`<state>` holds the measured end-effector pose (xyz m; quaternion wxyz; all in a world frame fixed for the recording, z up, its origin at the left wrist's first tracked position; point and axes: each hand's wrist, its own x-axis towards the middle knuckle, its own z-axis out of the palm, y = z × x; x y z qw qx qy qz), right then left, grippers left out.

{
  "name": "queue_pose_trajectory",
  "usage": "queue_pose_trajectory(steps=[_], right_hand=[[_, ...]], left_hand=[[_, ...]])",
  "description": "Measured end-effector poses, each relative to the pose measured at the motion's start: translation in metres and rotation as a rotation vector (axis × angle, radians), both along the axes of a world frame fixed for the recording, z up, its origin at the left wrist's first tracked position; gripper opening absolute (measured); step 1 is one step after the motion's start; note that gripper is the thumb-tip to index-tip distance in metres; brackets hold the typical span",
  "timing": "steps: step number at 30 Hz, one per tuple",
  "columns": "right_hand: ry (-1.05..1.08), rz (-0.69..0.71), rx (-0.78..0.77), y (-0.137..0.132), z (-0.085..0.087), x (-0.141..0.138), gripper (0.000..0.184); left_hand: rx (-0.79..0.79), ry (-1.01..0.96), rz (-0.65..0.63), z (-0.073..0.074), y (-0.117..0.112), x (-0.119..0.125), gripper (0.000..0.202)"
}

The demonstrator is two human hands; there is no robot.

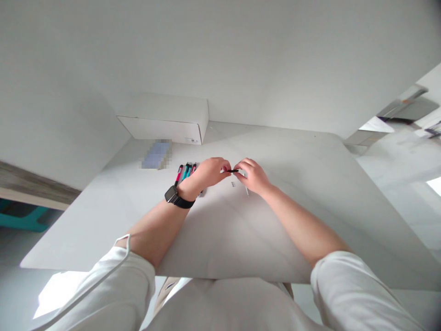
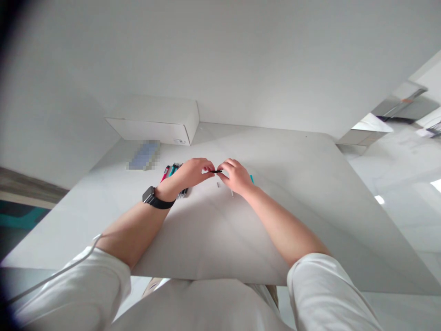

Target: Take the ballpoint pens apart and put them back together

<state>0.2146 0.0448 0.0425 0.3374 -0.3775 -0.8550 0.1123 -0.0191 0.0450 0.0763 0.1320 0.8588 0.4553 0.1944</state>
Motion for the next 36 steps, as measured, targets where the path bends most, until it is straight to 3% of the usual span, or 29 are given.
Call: queue_pose_trajectory(steps=[7,12,15,18,23,36], right_hand=[[-0.233,-0.015,-0.133,0.003,-0.01,0.0,0.014],[-0.374,0.052,-0.182,-0.003,-0.014,-0.003,0.009],[-0.236,0.062,-0.248,-0.002,-0.011,-0.004,0.006],[0.054,-0.025,-0.279,0.004,-0.006,-0.002,0.003],[0.395,-0.216,-0.31,0.012,0.001,0.002,0.022],[0.442,-0.22,-0.32,0.009,0.005,0.0,0.028]], left_hand=[[0.004,0.066,0.2,-0.002,0.01,-0.013,0.017],[-0.021,0.046,0.217,-0.003,0.014,-0.017,0.017],[-0.027,0.027,0.209,-0.002,0.013,-0.016,0.016],[-0.038,0.008,0.189,0.0,0.011,-0.014,0.016],[-0.08,-0.009,0.109,0.006,0.005,-0.005,0.014],[-0.092,-0.064,0.098,0.004,0.002,0.001,0.016]])
